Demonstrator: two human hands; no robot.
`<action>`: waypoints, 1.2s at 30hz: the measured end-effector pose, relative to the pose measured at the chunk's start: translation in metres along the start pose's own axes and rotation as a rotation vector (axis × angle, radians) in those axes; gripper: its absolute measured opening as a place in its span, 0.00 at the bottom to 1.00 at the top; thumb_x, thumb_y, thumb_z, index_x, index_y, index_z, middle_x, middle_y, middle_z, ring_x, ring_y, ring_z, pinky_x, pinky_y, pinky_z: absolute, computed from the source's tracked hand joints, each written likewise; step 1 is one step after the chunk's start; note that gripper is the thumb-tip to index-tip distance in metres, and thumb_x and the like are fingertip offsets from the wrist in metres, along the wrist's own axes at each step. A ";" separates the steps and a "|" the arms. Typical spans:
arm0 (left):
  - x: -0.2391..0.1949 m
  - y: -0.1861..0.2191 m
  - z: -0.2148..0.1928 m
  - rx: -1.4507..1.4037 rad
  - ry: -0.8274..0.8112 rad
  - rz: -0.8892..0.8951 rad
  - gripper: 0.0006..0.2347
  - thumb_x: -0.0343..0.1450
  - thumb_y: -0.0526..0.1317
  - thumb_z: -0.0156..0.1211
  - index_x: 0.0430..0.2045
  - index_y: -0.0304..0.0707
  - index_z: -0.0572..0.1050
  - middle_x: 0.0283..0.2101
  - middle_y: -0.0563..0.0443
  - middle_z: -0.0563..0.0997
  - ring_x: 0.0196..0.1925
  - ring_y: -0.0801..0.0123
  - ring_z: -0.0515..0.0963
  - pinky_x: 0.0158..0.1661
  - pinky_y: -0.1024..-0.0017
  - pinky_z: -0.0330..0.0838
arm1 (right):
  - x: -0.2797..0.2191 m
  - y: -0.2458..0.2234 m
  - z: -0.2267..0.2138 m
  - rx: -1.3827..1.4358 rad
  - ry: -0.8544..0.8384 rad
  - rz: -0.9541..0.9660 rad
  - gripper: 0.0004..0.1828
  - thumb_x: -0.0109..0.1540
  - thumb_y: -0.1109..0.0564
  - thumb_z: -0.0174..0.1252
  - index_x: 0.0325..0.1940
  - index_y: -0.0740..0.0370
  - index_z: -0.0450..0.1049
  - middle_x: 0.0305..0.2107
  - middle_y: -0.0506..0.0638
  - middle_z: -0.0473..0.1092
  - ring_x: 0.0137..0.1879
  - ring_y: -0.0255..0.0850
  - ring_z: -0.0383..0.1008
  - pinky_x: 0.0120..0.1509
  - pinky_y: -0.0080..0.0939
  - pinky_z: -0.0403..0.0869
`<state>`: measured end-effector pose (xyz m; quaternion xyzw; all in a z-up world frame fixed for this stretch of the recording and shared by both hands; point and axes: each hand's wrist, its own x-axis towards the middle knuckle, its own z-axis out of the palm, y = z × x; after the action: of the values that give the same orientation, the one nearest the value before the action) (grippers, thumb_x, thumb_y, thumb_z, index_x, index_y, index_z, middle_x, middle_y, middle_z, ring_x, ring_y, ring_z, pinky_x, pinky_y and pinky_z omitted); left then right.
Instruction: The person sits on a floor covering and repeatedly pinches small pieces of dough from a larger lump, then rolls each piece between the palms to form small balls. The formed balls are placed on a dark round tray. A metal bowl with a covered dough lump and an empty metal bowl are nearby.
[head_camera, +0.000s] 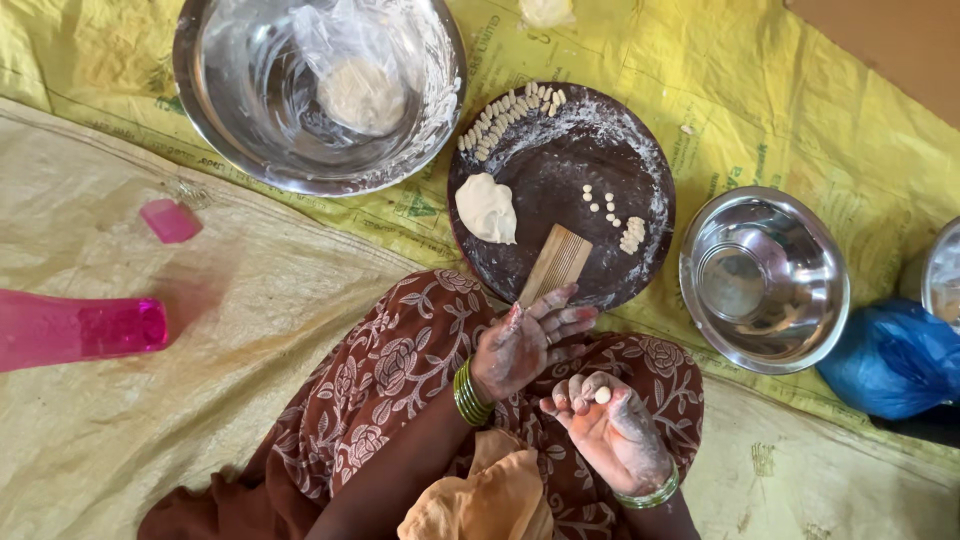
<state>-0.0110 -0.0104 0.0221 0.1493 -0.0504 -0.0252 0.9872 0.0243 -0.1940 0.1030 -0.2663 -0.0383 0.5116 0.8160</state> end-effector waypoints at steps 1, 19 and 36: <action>0.000 -0.001 -0.002 -0.007 0.004 0.022 0.41 0.72 0.65 0.53 0.75 0.42 0.50 0.74 0.38 0.61 0.76 0.50 0.58 0.73 0.47 0.49 | 0.001 -0.003 -0.004 -0.003 0.005 -0.002 0.12 0.64 0.52 0.67 0.42 0.62 0.74 0.41 0.53 0.71 0.55 0.47 0.70 0.71 0.58 0.66; 0.003 -0.015 -0.039 -0.132 0.444 0.239 0.24 0.77 0.58 0.47 0.60 0.39 0.67 0.52 0.43 0.78 0.55 0.58 0.75 0.56 0.59 0.66 | 0.137 -0.076 -0.177 -0.268 1.133 -0.164 0.08 0.59 0.71 0.56 0.39 0.70 0.79 0.47 0.65 0.77 0.52 0.52 0.83 0.52 0.42 0.81; -0.001 -0.037 -0.035 0.175 0.439 0.209 0.29 0.72 0.55 0.55 0.64 0.36 0.63 0.52 0.48 0.78 0.54 0.63 0.75 0.55 0.64 0.66 | 0.132 -0.064 -0.249 -0.448 0.741 -0.436 0.05 0.65 0.62 0.62 0.44 0.64 0.78 0.37 0.54 0.79 0.39 0.43 0.80 0.45 0.41 0.78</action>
<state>-0.0096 -0.0350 -0.0225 0.2300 0.1482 0.1145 0.9550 0.2220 -0.2009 -0.1076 -0.5855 0.0908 0.1787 0.7855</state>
